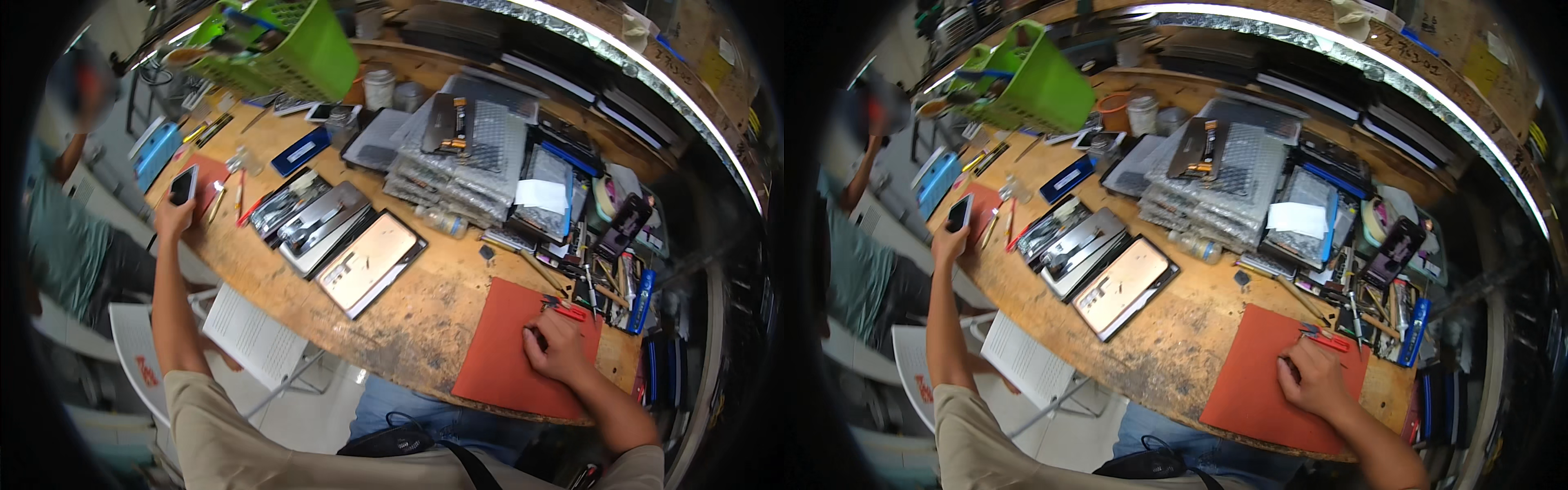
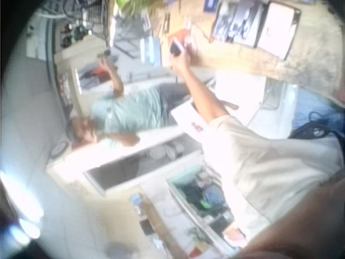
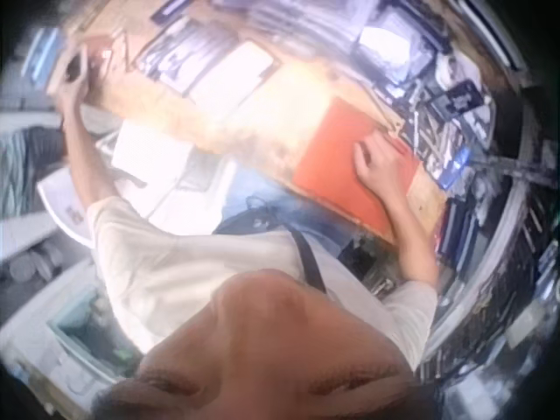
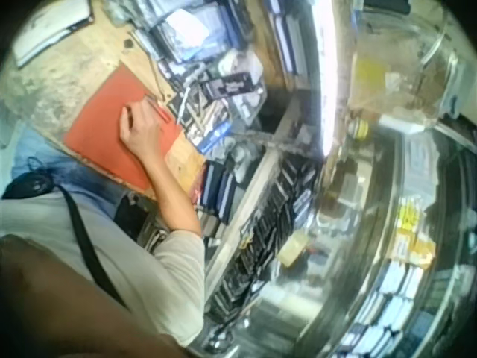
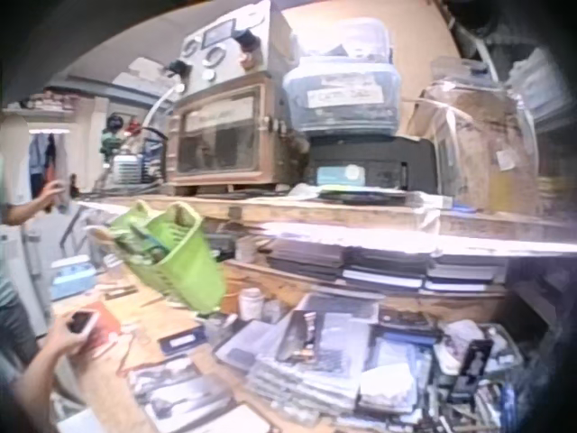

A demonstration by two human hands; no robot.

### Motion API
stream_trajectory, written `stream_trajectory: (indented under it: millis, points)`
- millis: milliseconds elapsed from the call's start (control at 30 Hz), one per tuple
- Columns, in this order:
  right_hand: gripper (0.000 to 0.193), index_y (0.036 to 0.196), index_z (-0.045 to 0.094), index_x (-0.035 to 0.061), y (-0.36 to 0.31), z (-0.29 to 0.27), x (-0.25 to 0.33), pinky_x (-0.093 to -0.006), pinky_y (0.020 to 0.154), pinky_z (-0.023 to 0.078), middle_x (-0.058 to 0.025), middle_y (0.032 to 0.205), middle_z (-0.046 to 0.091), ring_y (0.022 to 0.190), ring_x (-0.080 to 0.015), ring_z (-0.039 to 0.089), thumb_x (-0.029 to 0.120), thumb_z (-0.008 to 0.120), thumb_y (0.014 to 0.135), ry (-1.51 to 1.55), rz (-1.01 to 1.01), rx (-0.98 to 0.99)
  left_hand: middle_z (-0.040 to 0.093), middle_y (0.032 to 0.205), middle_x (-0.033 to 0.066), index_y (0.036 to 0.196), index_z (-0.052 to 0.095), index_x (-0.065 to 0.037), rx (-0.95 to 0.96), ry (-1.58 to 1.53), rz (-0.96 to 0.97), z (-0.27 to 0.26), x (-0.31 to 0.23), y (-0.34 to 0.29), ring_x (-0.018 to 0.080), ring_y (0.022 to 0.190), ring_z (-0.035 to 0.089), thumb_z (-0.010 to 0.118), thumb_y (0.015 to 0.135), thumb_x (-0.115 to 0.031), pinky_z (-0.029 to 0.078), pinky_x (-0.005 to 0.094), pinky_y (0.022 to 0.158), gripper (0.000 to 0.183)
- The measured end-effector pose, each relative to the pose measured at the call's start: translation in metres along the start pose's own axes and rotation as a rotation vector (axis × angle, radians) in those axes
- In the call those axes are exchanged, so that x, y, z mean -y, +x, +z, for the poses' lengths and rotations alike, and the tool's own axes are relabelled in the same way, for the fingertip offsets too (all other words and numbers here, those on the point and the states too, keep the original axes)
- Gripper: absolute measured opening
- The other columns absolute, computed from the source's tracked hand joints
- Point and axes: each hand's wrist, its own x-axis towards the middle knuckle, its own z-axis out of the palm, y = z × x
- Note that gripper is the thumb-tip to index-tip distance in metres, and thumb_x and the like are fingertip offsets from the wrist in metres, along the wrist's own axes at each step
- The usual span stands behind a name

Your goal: The person disassembles a light blue smartphone, removes the back cover and battery, and handles several other phones and parts on a cluttered workbench. They use a metal prying tool and a screwdriver to open the device and separate components.

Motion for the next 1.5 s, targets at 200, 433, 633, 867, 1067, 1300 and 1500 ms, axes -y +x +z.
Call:
stream_trajectory:
  millis: [200, 433, 633, 867, 1067, 1300, 1500]
  points:
    - [0.010, 0.090, 0.067, 0.0065, -0.004, 0.000, -0.004, -0.0375, 0.053, 0.050, -0.0066, 0.074, 0.057, 0.061, -0.0240, 0.063, 0.005, 0.075, 0.084, -0.091, 0.013, -0.004, 0.070, 0.137, 0.0257, 0.145, 0.064, -0.003, 0.053, 0.076, -0.073, 0.044, -0.016, 0.048, 0.0405, 0.129, 0.067, 0.075, 0.073, -0.051, 0.050, 0.0459, 0.111, 0.087]
    - [0.012, 0.090, 0.066, 0.0068, -0.001, 0.004, -0.001, -0.0360, 0.053, 0.048, -0.0063, 0.075, 0.058, 0.058, -0.0225, 0.061, 0.003, 0.074, 0.082, -0.082, 0.025, 0.008, 0.069, 0.139, 0.0277, 0.152, 0.059, -0.006, 0.109, 0.182, 0.086, 0.062, 0.024, 0.069, 0.0419, 0.132, 0.065, 0.066, 0.085, -0.065, 0.049, 0.0487, 0.112, 0.090]
    - [0.013, 0.090, 0.064, 0.0057, -0.002, 0.009, 0.002, -0.0363, 0.053, 0.048, -0.0077, 0.075, 0.058, 0.056, -0.0241, 0.061, 0.001, 0.072, 0.082, -0.087, -0.003, -0.032, 0.073, 0.121, 0.0271, 0.133, 0.068, -0.001, -0.200, -0.053, 0.438, 0.046, -0.003, 0.029, 0.0416, 0.115, 0.069, 0.066, 0.100, -0.048, 0.053, 0.0494, 0.100, 0.057]
    - [0.013, 0.092, 0.064, 0.0043, -0.005, 0.002, 0.006, -0.0398, 0.058, 0.051, -0.0113, 0.080, 0.060, 0.063, -0.0306, 0.063, 0.002, 0.074, 0.083, -0.142, -0.012, -0.045, 0.074, 0.112, 0.0117, 0.123, 0.072, -0.002, 0.536, -0.485, 0.749, -0.015, -0.159, -0.138, 0.0232, 0.103, 0.071, 0.071, 0.100, -0.022, 0.055, 0.0367, 0.090, 0.031]
    - [0.013, 0.093, 0.064, 0.0044, -0.011, 0.006, 0.000, -0.0433, 0.062, 0.052, -0.0124, 0.084, 0.060, 0.071, -0.0336, 0.065, 0.003, 0.074, 0.084, -0.120, -0.063, -0.089, 0.065, 0.116, 0.0213, 0.134, 0.069, -0.003, 0.375, -0.280, 0.870, -0.027, -0.193, -0.224, 0.0395, 0.110, 0.063, 0.081, 0.089, -0.041, 0.051, 0.0457, 0.097, 0.060]
    - [0.012, 0.094, 0.064, 0.0054, -0.015, 0.005, -0.002, -0.0446, 0.067, 0.053, -0.0122, 0.088, 0.060, 0.076, -0.0337, 0.066, 0.007, 0.073, 0.085, -0.006, -0.065, -0.073, 0.068, 0.107, 0.0215, 0.127, 0.072, -0.002, 0.373, -0.395, 0.776, -0.018, -0.188, -0.225, 0.0386, 0.096, 0.066, 0.072, 0.098, -0.037, 0.053, 0.0436, 0.086, 0.045]
    - [0.014, 0.097, 0.066, 0.0052, -0.018, -0.003, -0.002, -0.0471, 0.073, 0.054, -0.0123, 0.089, 0.060, 0.082, -0.0345, 0.066, 0.010, 0.074, 0.087, 0.102, -0.084, -0.018, 0.067, 0.079, 0.0270, 0.100, 0.070, 0.000, -0.039, -0.265, 0.717, -0.044, -0.202, -0.212, 0.0490, 0.076, 0.067, 0.059, 0.107, -0.022, 0.050, 0.0552, 0.071, 0.026]
